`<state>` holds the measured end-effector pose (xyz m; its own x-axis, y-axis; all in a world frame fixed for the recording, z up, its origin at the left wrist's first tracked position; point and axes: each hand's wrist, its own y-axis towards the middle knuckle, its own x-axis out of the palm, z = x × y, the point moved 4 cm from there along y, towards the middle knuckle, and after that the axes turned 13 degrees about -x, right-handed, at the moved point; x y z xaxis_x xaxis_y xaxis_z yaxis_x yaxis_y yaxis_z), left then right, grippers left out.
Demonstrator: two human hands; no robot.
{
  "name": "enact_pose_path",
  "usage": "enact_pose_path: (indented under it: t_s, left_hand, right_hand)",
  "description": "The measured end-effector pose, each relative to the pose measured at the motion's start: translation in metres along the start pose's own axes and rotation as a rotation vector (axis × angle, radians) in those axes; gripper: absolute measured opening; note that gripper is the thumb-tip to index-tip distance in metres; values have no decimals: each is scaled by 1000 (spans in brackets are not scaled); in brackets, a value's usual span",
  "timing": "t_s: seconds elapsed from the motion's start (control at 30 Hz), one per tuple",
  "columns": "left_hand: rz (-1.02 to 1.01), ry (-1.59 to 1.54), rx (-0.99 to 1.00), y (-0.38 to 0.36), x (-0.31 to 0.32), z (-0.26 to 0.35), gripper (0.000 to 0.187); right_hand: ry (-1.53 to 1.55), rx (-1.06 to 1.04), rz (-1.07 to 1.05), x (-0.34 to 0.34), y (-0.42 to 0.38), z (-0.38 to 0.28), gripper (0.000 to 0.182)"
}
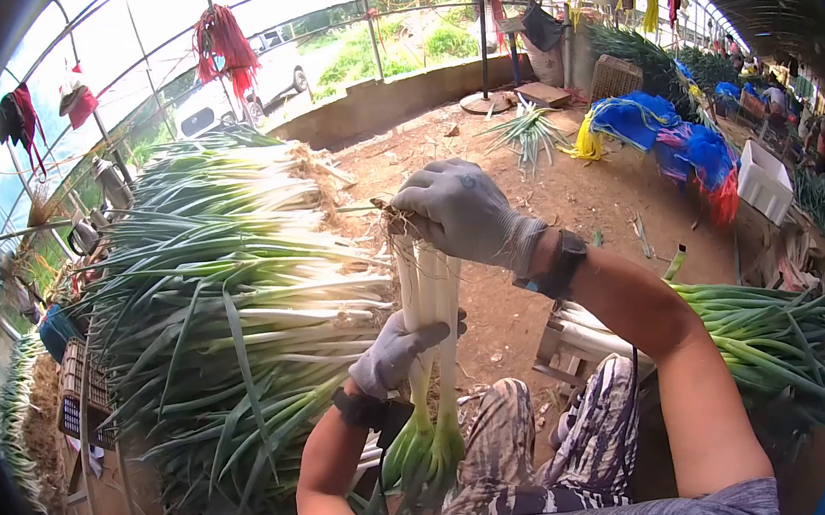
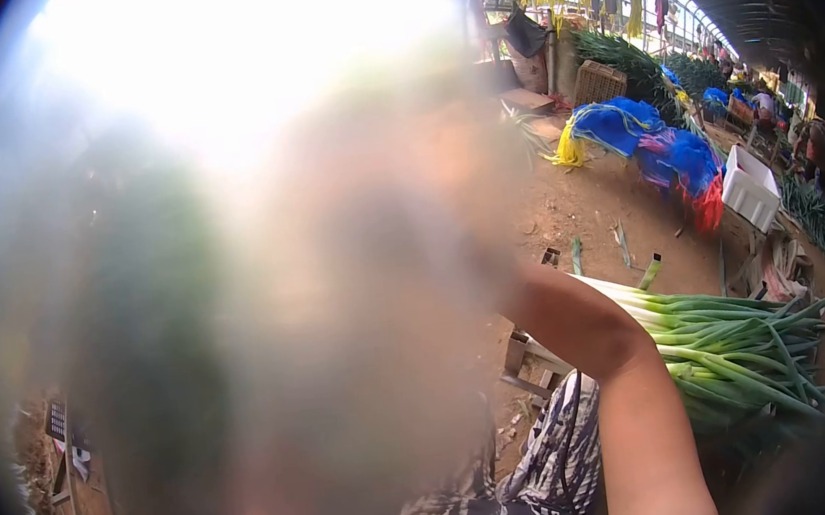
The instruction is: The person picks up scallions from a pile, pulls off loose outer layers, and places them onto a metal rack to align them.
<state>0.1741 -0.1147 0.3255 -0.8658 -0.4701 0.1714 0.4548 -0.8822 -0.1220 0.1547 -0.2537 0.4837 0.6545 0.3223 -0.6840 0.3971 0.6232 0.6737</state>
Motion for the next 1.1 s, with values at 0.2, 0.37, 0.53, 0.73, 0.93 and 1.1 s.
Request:
enact_pose_path:
  t_s: [0.2,0.37,0.53,0.73,0.93,1.1]
  left_hand:
    - [47,-12,16,1,3,3,41]
    - [53,19,47,-2,-4,-8,38]
    - [157,6,94,-12,-19,6,37]
    - [379,136,221,-34,-42,48,33]
    - [632,198,437,-33,-43,103,23]
    - [833,349,591,-27,-4,133,22]
  right_hand:
    - [297,660,353,26,-10,58,29]
    - [350,892,507,8,-33,163,25]
    - [0,956,-239,37,-81,131,64]
    - [389,1094,-645,93,-142,43,64]
    - [1162,730,-66,128,-122,-63,93]
    - [693,776,309,140,-72,-122,115]
